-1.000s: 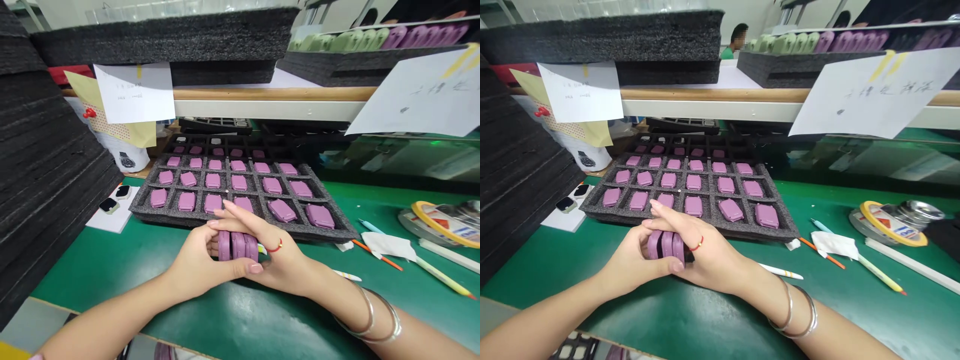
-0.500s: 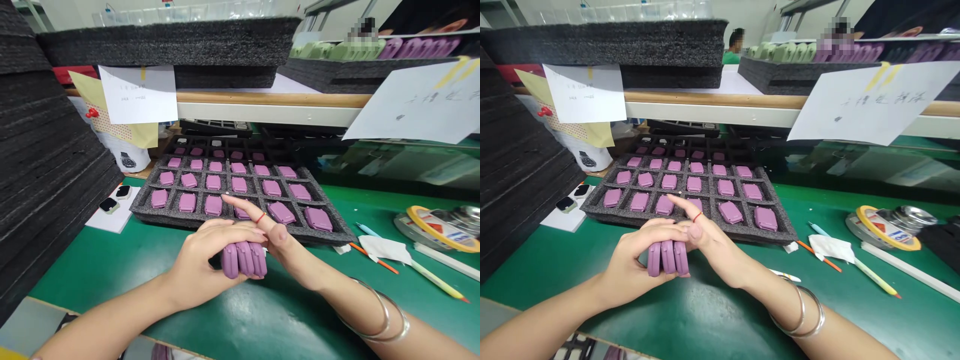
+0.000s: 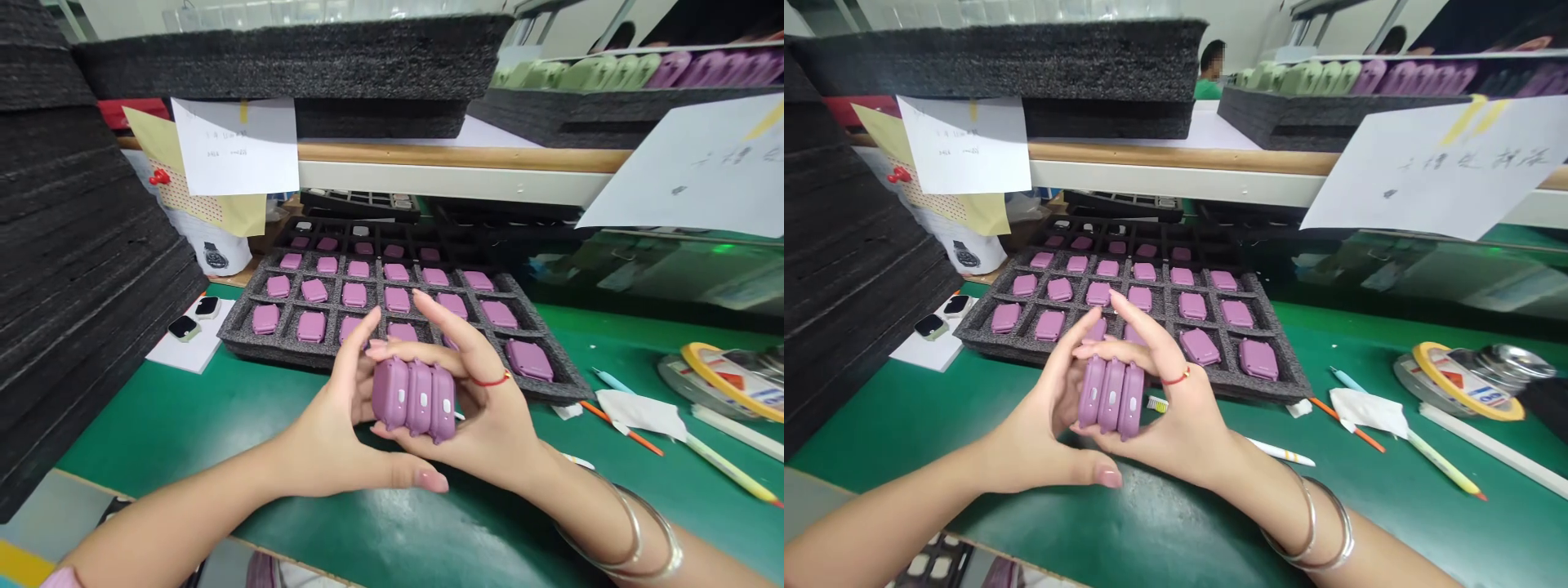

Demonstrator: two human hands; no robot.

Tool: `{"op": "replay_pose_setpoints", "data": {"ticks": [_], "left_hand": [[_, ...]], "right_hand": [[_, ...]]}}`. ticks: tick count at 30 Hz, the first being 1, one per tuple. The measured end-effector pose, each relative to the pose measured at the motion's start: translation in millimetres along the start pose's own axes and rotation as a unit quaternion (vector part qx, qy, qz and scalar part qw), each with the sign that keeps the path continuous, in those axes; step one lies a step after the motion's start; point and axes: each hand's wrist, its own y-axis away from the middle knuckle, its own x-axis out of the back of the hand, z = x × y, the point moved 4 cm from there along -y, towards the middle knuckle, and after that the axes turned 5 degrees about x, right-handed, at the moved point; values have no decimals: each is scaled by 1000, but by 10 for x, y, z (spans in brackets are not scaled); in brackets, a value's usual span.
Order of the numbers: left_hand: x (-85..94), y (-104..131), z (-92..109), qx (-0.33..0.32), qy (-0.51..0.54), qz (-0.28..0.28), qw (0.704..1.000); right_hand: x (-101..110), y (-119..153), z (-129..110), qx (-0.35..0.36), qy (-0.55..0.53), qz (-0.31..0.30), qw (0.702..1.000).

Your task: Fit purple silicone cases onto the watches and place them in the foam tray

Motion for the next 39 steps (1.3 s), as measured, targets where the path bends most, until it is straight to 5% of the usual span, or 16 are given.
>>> {"op": "replay_pose_setpoints", "data": {"ticks": [5, 18, 28, 39], "left_hand": [[-30, -34, 30, 56, 39, 14, 998], [-13, -61, -7, 72, 27, 15, 997], [-17, -36, -47, 21, 90, 18, 996], [-21, -18, -102, 8, 44, 38, 998]], "right_hand": [[4, -21, -16, 71, 54, -31, 996], [8, 1, 57, 67, 32, -41, 996], [-6, -51, -2, 86, 65, -69, 992], [-35, -47, -13, 95, 90, -89, 987]]}}
